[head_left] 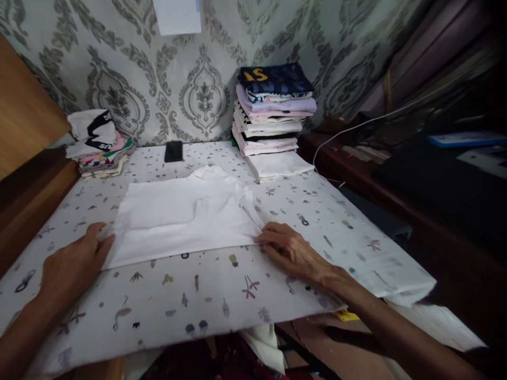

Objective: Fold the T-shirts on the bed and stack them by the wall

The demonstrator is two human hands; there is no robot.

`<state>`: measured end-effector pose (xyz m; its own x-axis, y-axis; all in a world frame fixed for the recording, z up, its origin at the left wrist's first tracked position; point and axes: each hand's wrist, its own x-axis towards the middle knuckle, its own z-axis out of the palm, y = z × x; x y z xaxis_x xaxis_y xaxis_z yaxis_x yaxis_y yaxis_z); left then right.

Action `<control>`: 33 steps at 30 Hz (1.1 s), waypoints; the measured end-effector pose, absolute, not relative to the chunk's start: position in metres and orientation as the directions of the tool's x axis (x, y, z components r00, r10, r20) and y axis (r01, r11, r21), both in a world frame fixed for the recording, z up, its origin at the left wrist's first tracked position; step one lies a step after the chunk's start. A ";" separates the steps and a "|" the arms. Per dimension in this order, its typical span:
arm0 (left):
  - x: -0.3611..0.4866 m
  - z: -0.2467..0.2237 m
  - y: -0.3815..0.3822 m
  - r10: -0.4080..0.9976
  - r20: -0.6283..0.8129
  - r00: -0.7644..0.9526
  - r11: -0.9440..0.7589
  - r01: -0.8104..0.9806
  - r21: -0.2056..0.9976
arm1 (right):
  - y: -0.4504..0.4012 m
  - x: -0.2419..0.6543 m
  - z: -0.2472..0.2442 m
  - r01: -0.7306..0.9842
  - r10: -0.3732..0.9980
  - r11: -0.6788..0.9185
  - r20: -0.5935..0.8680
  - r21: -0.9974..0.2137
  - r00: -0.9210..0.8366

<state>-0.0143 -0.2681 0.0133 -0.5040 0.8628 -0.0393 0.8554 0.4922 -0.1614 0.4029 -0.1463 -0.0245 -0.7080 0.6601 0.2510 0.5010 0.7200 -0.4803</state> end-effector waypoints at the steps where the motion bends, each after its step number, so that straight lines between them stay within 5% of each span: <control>1: -0.014 0.014 -0.270 0.870 0.007 -0.493 0.487 0.857 -0.168 | -0.147 0.404 -0.023 0.499 0.661 0.717 0.250 -0.486 -0.707; 6: -0.003 0.015 -0.263 0.933 0.163 -0.320 0.305 0.946 0.113 | -0.142 0.391 -0.012 0.570 0.735 0.674 0.346 -0.470 -0.583; 11: 0.047 0.008 -0.214 0.984 0.140 0.112 -0.158 0.908 0.387 | -0.121 0.329 -0.004 0.550 0.662 0.748 0.351 -0.371 -0.663; 15: 0.085 -0.001 -0.158 0.984 0.138 0.109 -0.156 0.907 0.391 | -0.103 0.291 -0.021 0.562 0.638 0.766 0.262 -0.311 -0.724; 19: 0.096 -0.012 -0.123 0.990 0.126 0.057 -0.097 0.936 0.338 | -0.093 0.293 -0.041 0.566 0.646 0.764 0.349 -0.311 -0.679; 33: 0.083 -0.022 -0.128 0.969 0.234 -0.081 0.005 0.951 0.310 | -0.088 0.297 -0.059 0.616 0.683 0.729 0.356 -0.298 -0.637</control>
<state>0.0832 -0.1276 -0.0222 -0.0812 0.9689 0.2338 0.9508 0.0050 0.3099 0.2969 -0.0885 -0.0588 -0.6372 0.6834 0.3564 0.6156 0.7295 -0.2983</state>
